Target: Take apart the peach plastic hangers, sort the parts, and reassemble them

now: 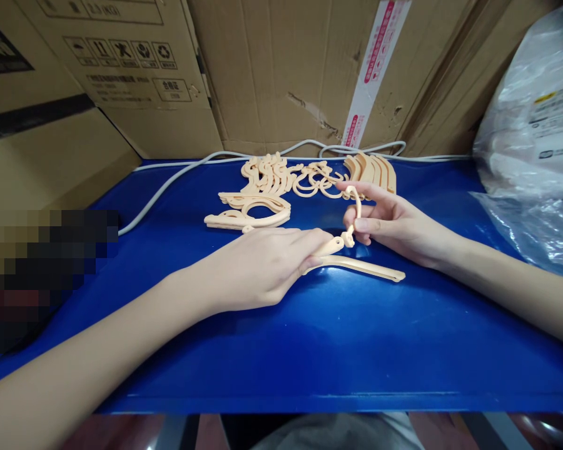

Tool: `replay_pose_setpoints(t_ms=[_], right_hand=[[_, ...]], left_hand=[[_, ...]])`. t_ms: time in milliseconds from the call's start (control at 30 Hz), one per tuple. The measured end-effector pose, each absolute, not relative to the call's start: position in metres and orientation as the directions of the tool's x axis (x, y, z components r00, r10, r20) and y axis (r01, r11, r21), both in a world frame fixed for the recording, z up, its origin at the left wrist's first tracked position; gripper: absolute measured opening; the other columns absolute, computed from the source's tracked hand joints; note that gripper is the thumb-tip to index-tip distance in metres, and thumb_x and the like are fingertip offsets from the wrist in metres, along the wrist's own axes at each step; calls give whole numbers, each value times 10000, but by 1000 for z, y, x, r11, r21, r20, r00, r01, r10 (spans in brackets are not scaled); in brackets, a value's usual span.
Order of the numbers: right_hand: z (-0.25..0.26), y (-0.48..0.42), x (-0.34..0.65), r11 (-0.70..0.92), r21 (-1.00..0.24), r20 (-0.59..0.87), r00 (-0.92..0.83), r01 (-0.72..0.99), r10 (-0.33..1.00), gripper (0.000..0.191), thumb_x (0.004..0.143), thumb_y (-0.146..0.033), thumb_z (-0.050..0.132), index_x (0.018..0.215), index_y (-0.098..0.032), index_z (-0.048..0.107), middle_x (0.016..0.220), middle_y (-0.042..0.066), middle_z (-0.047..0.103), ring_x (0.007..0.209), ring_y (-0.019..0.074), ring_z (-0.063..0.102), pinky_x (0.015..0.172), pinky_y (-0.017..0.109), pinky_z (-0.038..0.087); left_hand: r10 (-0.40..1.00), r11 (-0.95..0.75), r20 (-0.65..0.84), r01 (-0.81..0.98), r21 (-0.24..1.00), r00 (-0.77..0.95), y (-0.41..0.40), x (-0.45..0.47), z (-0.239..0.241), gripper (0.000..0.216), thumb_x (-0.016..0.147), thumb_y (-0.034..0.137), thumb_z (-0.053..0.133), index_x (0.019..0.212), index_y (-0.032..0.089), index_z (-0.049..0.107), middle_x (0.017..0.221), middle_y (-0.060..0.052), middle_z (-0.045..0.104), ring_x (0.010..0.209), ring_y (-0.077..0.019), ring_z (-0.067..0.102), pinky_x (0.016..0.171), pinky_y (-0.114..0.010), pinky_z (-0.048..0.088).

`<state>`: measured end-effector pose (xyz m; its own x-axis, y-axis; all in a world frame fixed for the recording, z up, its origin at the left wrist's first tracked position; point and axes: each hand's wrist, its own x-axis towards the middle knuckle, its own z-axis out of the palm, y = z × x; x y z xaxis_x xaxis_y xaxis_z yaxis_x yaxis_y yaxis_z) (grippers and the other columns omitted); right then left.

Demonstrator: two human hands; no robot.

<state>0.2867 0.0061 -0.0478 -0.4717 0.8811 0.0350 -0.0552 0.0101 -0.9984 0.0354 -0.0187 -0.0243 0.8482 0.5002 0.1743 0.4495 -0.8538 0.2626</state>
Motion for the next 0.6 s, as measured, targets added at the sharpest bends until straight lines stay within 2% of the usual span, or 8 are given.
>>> replay_pose_setpoints(t_ms=[167, 433, 600], right_hand=[[-49, 6, 287, 36, -999, 44, -504, -27, 863, 566, 797, -258, 767, 1321, -291, 556, 809, -23, 635, 659, 103, 572, 559, 236, 433], [-51, 6, 288, 81, -997, 69, -536, 0, 841, 562, 831, -239, 739, 1349, -247, 519, 759, -33, 634, 625, 98, 561, 566, 240, 446], [-50, 6, 287, 87, -996, 71, -534, 5, 843, 530, 838, -210, 725, 1328, -239, 523, 756, -43, 622, 618, 89, 560, 571, 232, 461]], left_hand=[[500, -855, 171, 452, 254, 849, -19, 35, -25, 290, 1038, 260, 312, 1193, 157, 535, 1115, -83, 696, 930, -198, 655, 743, -286, 466], [455, -890, 198, 453, 60, 868, -20, 35, -27, 293, 1023, 179, 297, 1136, 155, 566, 1065, -68, 699, 860, -197, 650, 740, -302, 467], [444, -893, 206, 450, 18, 872, -19, 35, -28, 267, 1009, 146, 320, 1124, 157, 560, 1053, -58, 701, 873, -203, 647, 759, -302, 473]])
